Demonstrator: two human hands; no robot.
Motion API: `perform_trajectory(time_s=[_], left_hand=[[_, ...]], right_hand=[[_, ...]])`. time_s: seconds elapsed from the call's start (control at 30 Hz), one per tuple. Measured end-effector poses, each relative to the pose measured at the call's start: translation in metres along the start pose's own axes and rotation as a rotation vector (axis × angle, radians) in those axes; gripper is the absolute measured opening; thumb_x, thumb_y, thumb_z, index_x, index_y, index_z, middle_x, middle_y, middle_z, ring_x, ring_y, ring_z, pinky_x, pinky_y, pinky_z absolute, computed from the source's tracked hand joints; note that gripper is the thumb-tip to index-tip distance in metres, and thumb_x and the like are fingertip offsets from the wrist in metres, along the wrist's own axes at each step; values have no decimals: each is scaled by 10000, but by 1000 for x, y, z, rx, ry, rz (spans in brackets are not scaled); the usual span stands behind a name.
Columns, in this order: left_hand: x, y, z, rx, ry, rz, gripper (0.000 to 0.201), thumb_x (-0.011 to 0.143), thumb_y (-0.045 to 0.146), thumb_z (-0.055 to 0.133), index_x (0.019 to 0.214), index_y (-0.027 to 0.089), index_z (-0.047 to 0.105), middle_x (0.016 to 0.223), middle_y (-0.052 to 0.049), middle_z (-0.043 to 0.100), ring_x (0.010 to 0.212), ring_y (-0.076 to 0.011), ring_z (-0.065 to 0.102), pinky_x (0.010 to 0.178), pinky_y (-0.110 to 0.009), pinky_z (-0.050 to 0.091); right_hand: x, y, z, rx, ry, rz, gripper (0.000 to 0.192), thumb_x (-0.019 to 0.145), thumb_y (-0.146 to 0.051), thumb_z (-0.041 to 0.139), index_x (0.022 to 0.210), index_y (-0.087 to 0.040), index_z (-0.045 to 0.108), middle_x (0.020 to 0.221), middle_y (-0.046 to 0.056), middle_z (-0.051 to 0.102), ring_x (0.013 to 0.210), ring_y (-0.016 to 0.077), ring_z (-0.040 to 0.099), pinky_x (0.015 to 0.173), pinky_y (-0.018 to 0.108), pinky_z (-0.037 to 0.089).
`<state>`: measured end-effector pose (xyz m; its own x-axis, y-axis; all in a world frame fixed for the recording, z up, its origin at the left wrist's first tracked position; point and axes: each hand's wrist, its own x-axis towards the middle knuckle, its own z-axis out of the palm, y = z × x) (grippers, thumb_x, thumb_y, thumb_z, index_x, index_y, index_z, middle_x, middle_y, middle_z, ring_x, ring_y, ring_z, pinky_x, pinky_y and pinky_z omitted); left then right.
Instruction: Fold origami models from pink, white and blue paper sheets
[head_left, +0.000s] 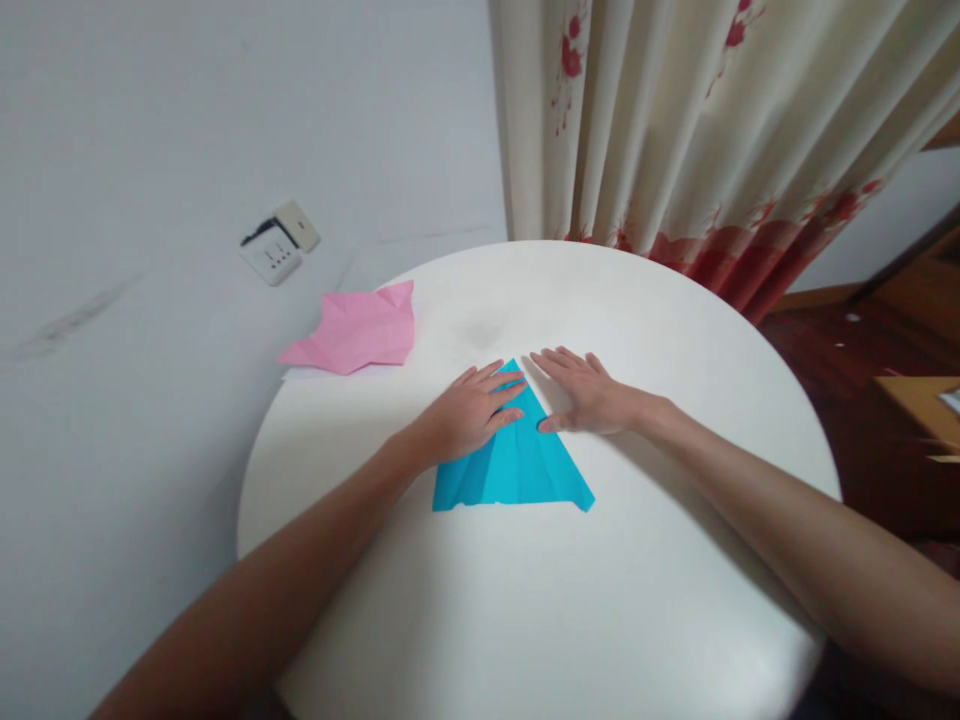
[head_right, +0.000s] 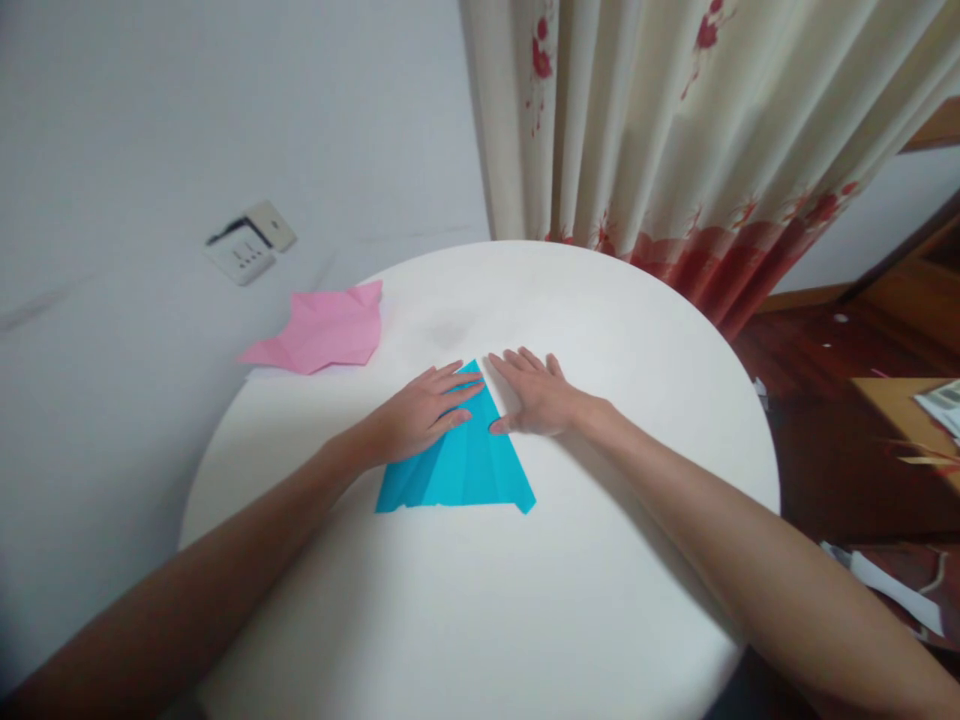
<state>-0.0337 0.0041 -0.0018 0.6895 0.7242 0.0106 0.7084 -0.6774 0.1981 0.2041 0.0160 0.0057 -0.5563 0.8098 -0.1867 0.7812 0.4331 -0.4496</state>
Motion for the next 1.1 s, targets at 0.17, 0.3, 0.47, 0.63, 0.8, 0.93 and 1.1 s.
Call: perform_trajectory(time_s=[0.17,0.3,0.47,0.63,0.8,0.93,1.1], left_hand=[[0,-2,5,21,-35,-33,608,1000,538,296,1535,250,271,1611,-74,242,1503,-304,114,1177,-572,173],[0,-1,6,46,-36,-40,594,1009,512,290,1541,250,252,1619,-69,215,1506,-297,94,1180,-572,155],[0,0,3,38,-27,-57,565,1008,518,288,1515,271,326,1607,-68,260,1493,-306,158,1172,-577,177],[-3,-2,0,32,5,-45,508,1005,503,319,1438,281,464,1532,-78,407,1445,-306,288,1165,-575,206],[-2,-5,-1,-7,32,-22,467,1006,476,337,1384,280,529,1485,-74,466,1419,-300,333,1159,-556,240],[0,-6,-2,-43,-8,-36,476,1005,498,322,1407,304,488,1553,-40,382,1464,-305,250,1157,-580,229],[1,-6,-4,-67,-27,-84,479,998,507,335,1410,305,474,1583,-38,325,1479,-320,205,1159,-600,209]], right_hand=[[0,3,0,-23,-20,-32,985,775,-653,633,1565,-292,169,1643,107,67,1503,321,-29,1174,609,0],[-1,3,1,-52,-32,-52,928,806,-671,581,1561,-295,194,1643,112,30,1498,332,-55,1161,634,-4],[-4,0,0,-82,-39,-45,891,835,-672,535,1563,-296,184,1642,99,12,1494,330,-76,1163,632,-8],[-5,-1,-3,-58,-64,-51,918,804,-682,575,1557,-302,212,1645,81,16,1494,337,-66,1172,616,-16],[-5,1,-4,-39,-61,-46,930,777,-680,615,1548,-316,244,1647,79,41,1494,346,-64,1170,621,-19],[-3,3,-3,-42,-65,-55,944,773,-702,604,1550,-315,232,1648,83,30,1498,333,-62,1170,618,-16],[-2,5,-1,-43,-54,-59,955,760,-716,605,1547,-308,249,1649,80,43,1497,343,-53,1169,621,-12]])
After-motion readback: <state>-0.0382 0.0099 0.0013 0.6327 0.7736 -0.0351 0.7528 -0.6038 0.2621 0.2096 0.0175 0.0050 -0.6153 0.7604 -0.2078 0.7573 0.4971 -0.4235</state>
